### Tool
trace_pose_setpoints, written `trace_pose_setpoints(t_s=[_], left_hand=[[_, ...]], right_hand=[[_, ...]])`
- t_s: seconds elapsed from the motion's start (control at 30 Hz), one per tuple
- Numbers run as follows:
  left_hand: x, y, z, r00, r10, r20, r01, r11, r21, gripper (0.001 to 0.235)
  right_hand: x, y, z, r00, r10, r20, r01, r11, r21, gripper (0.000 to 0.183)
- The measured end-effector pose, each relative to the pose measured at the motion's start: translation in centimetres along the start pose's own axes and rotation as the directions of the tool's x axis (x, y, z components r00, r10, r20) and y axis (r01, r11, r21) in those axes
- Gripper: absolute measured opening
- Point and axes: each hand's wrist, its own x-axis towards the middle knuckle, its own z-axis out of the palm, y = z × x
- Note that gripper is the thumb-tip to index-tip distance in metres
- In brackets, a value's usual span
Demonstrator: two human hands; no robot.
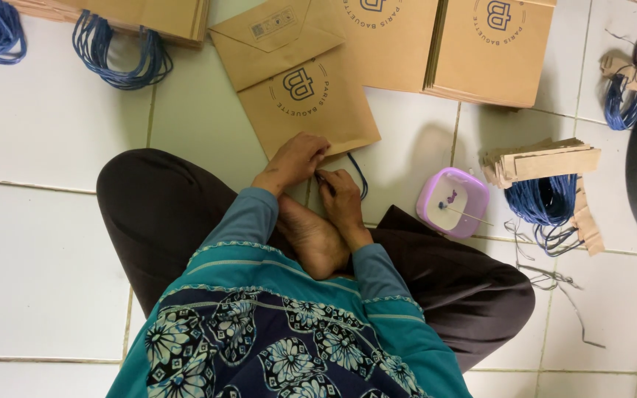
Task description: The person sits on the floor and assembles paper bags by applying glue to the edges of cardboard pieces and attaching blue handles. They fold the glued edges to secure the handles and place the finished bags into a stack.
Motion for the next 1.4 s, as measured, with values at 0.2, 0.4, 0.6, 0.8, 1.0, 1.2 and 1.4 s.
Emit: trace_pose_setpoints(t_s=[0.2,0.4,0.6,0.8,1.0,1.2,1.4], left_hand=[[0.0,0.3,-0.4,1.0,-0.027,0.008,0.027,1.0,0.005,0.006],[0.0,-0.4,0.7,0.999,-0.003,-0.037,0.002,1.0,-0.019,0.007],[-0.2,-0.4,0.8,0.999,-0.046,-0.022,0.046,0.999,-0.021,0.007],[-0.1,0.5,-0.5,0.999,-0.035,-0.024,0.034,0.999,-0.026,0.008],[-0.1,0.0,0.3,0.999,-0.032,-0.019,0.032,0.999,-0.03,0.01],[-0.3,1.2,-1.3,0.999,-0.039,0.001,0.038,0.996,-0.083,0.008],[-0.2,0.9,-1.0,0.998,-0.062,-0.009,0.061,0.994,-0.095,0.009]], right_hand=[[0.0,-0.2,-0.2,1.0,-0.015,0.003,0.015,1.0,-0.016,0.023],[1.4,1.1,-2.7,0.976,0.084,-0.199,-0.102,0.991,-0.083,0.018],[2.6,3.6,-2.7,0.956,0.157,-0.247,-0.181,0.98,-0.078,0.017],[2.8,3.4,-2.7,0.942,0.151,-0.3,-0.158,0.987,0.0,0.012],[2.6,3.6,-2.7,0.93,0.162,-0.329,-0.155,0.987,0.049,0.012],[2.6,3.8,-2.7,0.938,0.149,-0.313,-0.148,0.989,0.028,0.013],[1.8,0.0,-2.9,0.964,0.044,-0.261,-0.084,0.986,-0.144,0.017]])
